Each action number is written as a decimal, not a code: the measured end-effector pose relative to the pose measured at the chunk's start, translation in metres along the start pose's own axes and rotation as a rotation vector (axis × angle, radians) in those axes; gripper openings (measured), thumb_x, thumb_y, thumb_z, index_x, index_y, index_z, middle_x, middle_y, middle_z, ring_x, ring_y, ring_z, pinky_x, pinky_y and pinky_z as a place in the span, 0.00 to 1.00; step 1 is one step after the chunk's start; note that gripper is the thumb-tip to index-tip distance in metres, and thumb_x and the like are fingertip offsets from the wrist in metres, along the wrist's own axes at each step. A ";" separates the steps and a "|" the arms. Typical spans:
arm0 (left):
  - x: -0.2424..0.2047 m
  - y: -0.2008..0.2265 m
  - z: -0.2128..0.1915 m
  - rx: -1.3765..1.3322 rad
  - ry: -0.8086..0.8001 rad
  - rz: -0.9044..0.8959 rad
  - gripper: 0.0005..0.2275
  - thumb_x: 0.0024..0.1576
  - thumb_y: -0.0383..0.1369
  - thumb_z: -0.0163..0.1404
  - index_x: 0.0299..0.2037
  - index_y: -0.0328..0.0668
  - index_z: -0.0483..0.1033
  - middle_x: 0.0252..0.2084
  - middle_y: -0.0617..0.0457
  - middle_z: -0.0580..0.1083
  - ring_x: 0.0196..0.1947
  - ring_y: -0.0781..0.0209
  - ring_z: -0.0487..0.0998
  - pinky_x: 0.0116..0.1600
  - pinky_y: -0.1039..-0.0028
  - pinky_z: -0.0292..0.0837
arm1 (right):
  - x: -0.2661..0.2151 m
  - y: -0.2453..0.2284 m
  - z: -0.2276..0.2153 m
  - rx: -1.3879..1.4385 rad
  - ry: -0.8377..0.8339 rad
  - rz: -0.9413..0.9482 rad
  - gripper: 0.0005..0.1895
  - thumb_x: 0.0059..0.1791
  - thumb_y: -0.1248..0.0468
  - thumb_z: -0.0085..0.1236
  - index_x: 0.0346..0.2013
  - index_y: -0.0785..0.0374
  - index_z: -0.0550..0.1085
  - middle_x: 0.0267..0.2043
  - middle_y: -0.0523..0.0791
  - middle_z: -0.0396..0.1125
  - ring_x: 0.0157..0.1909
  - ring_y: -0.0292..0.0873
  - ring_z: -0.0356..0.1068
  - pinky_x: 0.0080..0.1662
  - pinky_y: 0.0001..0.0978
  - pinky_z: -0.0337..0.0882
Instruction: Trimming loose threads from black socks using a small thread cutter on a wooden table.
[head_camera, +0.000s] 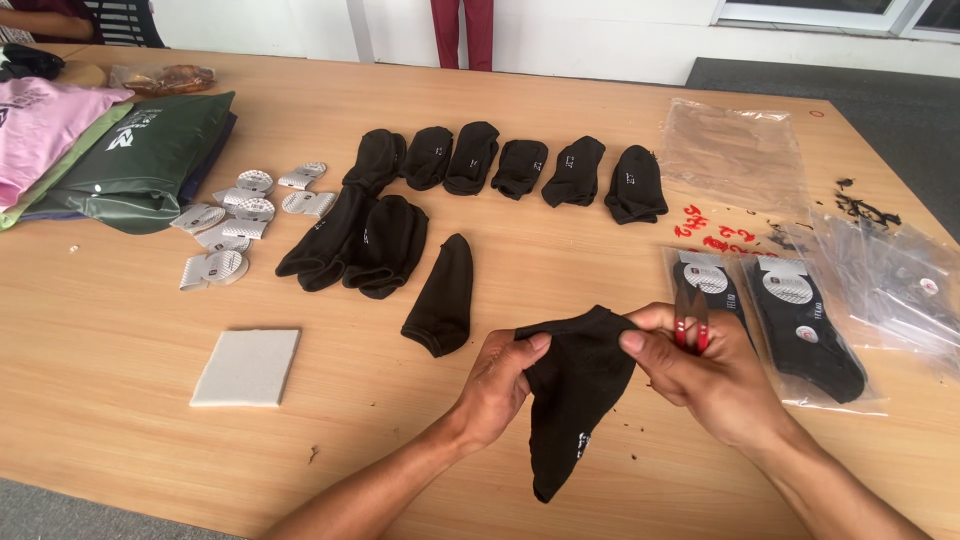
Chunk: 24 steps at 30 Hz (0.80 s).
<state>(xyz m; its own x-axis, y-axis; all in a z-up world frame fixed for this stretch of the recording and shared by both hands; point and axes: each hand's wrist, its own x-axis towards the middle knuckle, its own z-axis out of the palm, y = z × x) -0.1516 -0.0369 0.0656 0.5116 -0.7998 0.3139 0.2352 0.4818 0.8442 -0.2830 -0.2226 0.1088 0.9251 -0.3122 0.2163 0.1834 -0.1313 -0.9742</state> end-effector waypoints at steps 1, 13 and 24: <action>0.000 -0.001 -0.001 -0.002 0.002 -0.001 0.13 0.64 0.35 0.44 0.36 0.36 0.79 0.34 0.59 0.76 0.39 0.67 0.75 0.48 0.78 0.68 | 0.001 0.002 -0.002 -0.001 -0.001 0.002 0.06 0.53 0.69 0.57 0.31 0.65 0.76 0.12 0.38 0.44 0.14 0.36 0.39 0.18 0.31 0.43; 0.015 -0.005 0.004 -0.191 0.108 0.032 0.13 0.65 0.32 0.47 0.39 0.28 0.81 0.36 0.39 0.80 0.38 0.54 0.82 0.45 0.64 0.81 | 0.018 0.012 -0.004 -0.085 0.143 -0.141 0.14 0.59 0.61 0.41 0.39 0.69 0.69 0.15 0.40 0.43 0.11 0.34 0.50 0.14 0.23 0.51; 0.022 -0.073 -0.042 -0.119 0.139 -0.016 0.12 0.65 0.31 0.48 0.46 0.25 0.81 0.42 0.37 0.80 0.45 0.54 0.81 0.51 0.61 0.80 | 0.001 0.045 -0.004 -1.016 0.253 -0.424 0.14 0.49 0.48 0.60 0.37 0.53 0.73 0.14 0.46 0.67 0.19 0.48 0.72 0.27 0.34 0.71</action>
<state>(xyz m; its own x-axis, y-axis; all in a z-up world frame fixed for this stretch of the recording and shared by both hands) -0.1232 -0.0751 -0.0076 0.6145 -0.7543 0.2310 0.3363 0.5153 0.7883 -0.2752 -0.2323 0.0650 0.7373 -0.2271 0.6363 0.0038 -0.9404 -0.3400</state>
